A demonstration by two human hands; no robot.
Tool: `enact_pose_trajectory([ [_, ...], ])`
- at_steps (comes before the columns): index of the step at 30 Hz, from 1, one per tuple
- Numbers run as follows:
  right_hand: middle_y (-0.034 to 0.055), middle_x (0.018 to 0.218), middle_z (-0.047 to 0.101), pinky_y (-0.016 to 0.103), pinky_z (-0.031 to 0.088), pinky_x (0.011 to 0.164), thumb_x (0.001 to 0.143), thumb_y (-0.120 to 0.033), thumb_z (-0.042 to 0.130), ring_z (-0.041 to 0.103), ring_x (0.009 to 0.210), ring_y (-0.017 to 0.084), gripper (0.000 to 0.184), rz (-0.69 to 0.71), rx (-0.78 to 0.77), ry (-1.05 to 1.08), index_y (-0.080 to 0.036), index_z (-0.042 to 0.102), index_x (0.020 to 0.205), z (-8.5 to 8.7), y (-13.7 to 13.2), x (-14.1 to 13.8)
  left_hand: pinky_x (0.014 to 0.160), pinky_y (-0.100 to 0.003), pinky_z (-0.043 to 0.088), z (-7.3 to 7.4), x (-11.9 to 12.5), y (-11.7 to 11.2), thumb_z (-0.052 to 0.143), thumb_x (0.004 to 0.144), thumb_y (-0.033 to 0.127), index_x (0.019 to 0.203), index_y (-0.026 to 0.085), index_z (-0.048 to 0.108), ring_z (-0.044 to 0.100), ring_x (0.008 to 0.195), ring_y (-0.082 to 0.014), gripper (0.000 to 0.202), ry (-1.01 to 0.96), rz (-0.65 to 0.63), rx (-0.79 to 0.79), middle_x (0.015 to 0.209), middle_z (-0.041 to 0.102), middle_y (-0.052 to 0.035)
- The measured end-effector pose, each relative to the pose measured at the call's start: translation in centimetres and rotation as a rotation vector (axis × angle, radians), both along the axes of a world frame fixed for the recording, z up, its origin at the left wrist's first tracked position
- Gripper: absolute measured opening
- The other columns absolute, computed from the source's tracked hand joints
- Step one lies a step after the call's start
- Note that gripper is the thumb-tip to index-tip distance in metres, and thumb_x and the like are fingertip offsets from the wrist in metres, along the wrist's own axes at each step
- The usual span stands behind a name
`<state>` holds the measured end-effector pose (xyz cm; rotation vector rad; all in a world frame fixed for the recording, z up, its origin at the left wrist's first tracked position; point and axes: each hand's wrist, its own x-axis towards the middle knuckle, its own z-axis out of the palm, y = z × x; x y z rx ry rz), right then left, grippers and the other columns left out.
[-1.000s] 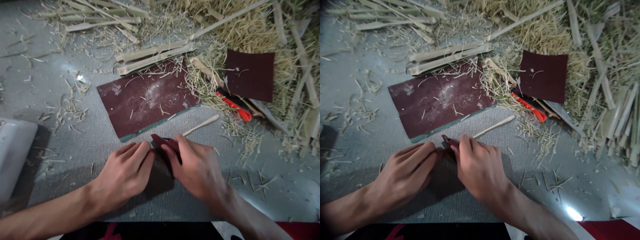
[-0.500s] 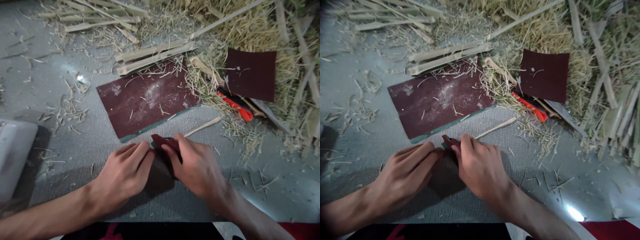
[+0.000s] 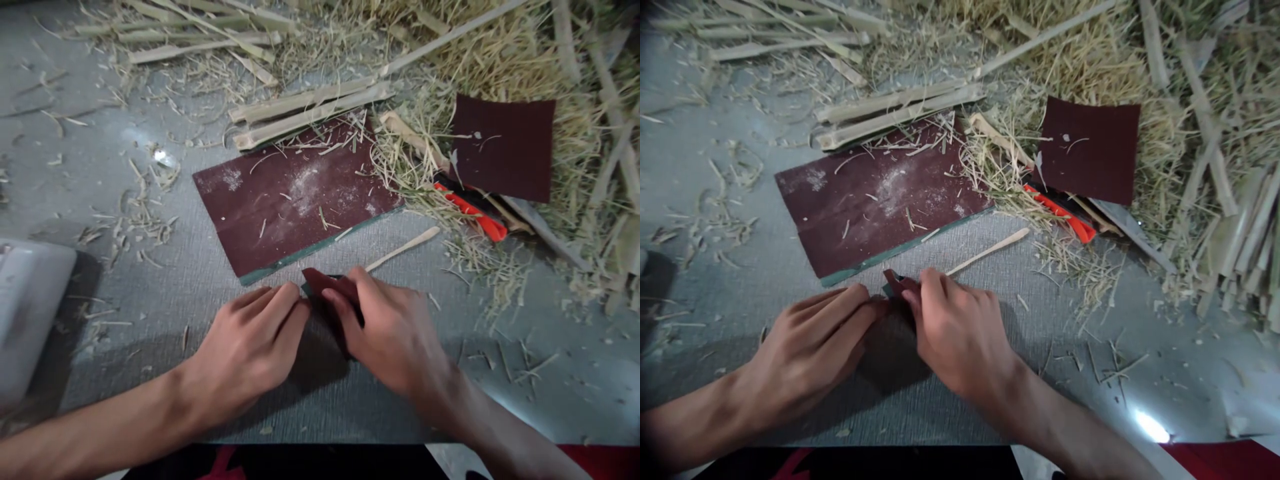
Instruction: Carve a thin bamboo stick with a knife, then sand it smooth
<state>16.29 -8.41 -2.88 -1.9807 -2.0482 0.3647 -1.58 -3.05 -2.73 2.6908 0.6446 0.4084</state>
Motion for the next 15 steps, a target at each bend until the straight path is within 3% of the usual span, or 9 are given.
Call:
enact_pose_trajectory([
  [5, 0.0005, 0.059, 0.060, 0.025, 0.027, 0.043, 0.090, -0.035, 0.048, 0.054, 0.046, 0.014, 0.022, -0.066, 0.040, -0.062, -0.017, 0.052, 0.079, -0.17, 0.12, 0.17, 0.048, -0.028, 0.037, -0.14, -0.18, -0.07, 0.040, 0.089, 0.004, 0.074, 0.010, 0.057, 0.041, 0.055, -0.0142, 0.023, -0.004, 0.002, -0.018, 0.066, 0.045, -0.0026],
  [9, -0.0005, 0.060, 0.061, 0.024, 0.028, 0.044, 0.092, -0.032, 0.045, 0.055, 0.046, 0.012, 0.022, 0.029, 0.005, 0.015, -0.017, 0.050, 0.076, -0.19, 0.17, 0.01, 0.046, -0.028, 0.033, -0.19, -0.42, -0.05, 0.036, 0.090, 0.005, 0.067, 0.012, 0.053, 0.038, 0.053, -0.0142, 0.029, -0.003, -0.021, -0.003, 0.065, 0.043, -0.0028],
  [13, 0.0009, 0.057, 0.059, 0.024, 0.026, 0.043, 0.091, -0.035, 0.047, 0.053, 0.044, 0.013, 0.024, -0.077, 0.066, -0.076, -0.016, 0.052, 0.078, -0.06, 0.28, 0.13, 0.049, -0.028, 0.037, -0.18, -0.46, -0.04, 0.040, 0.090, 0.006, 0.075, 0.011, 0.056, 0.041, 0.056, -0.0141, 0.022, 0.004, -0.004, -0.021, 0.067, 0.045, -0.0026],
  [15, 0.0005, 0.057, 0.059, 0.023, 0.026, 0.043, 0.091, -0.033, 0.046, 0.052, 0.044, 0.012, 0.023, -0.048, 0.052, -0.050, -0.017, 0.052, 0.076, -0.02, 0.29, 0.18, 0.047, -0.028, 0.035, -0.18, -0.36, -0.05, 0.038, 0.089, 0.005, 0.072, 0.012, 0.055, 0.039, 0.054, -0.0141, 0.025, 0.000, -0.007, -0.018, 0.066, 0.044, -0.0023],
])
